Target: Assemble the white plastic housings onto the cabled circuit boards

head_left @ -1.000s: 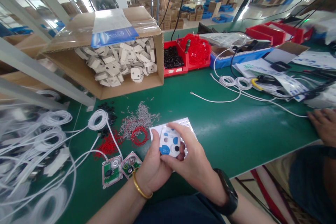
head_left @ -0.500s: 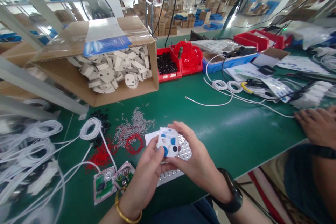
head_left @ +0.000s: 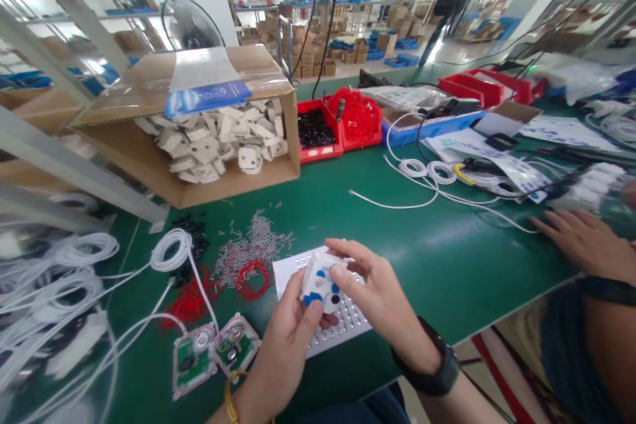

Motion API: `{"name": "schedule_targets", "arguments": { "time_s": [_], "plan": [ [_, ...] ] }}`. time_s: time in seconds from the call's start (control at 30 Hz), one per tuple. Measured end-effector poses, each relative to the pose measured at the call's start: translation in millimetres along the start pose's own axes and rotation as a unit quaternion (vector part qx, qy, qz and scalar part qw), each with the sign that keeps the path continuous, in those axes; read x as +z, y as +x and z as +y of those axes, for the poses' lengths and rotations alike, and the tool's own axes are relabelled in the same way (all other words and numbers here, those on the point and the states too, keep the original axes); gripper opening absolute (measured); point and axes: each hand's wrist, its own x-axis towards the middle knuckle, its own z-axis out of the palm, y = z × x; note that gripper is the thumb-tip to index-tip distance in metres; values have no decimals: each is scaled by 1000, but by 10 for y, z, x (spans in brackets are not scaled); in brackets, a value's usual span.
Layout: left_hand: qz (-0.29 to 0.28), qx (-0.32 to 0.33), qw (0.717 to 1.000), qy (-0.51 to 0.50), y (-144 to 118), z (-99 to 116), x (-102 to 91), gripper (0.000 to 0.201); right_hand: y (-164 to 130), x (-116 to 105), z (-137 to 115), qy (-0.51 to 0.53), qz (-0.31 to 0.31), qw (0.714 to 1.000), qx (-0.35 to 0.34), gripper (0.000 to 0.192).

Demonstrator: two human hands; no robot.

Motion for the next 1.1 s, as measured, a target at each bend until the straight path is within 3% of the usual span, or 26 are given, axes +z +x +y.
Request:
{"name": "schedule_targets", "arguments": {
  "time_s": [0.2, 0.43, 0.63, 0.77, 1.1],
  "plan": [
    [6, 5, 999, 47, -20, -22, 5, 44, 55, 55, -78, -72, 26, 997, -1, 19],
    [11, 3, 998, 64, -11, -17, -22, 45, 46, 85, 13, 6, 21, 999, 44, 22],
    [0, -20, 998, -57, 42, -97, -49, 42, 64, 77, 168, 92, -25, 992, 87, 38],
    [30, -38, 989, -140, 49, -132, -33, 42, 73, 55, 241, 86, -34, 993, 71, 31],
    [46, -32, 989, -136, 61, -141, -52, 50, 48, 145, 280, 104, 3, 992, 73, 30]
  ]
}}
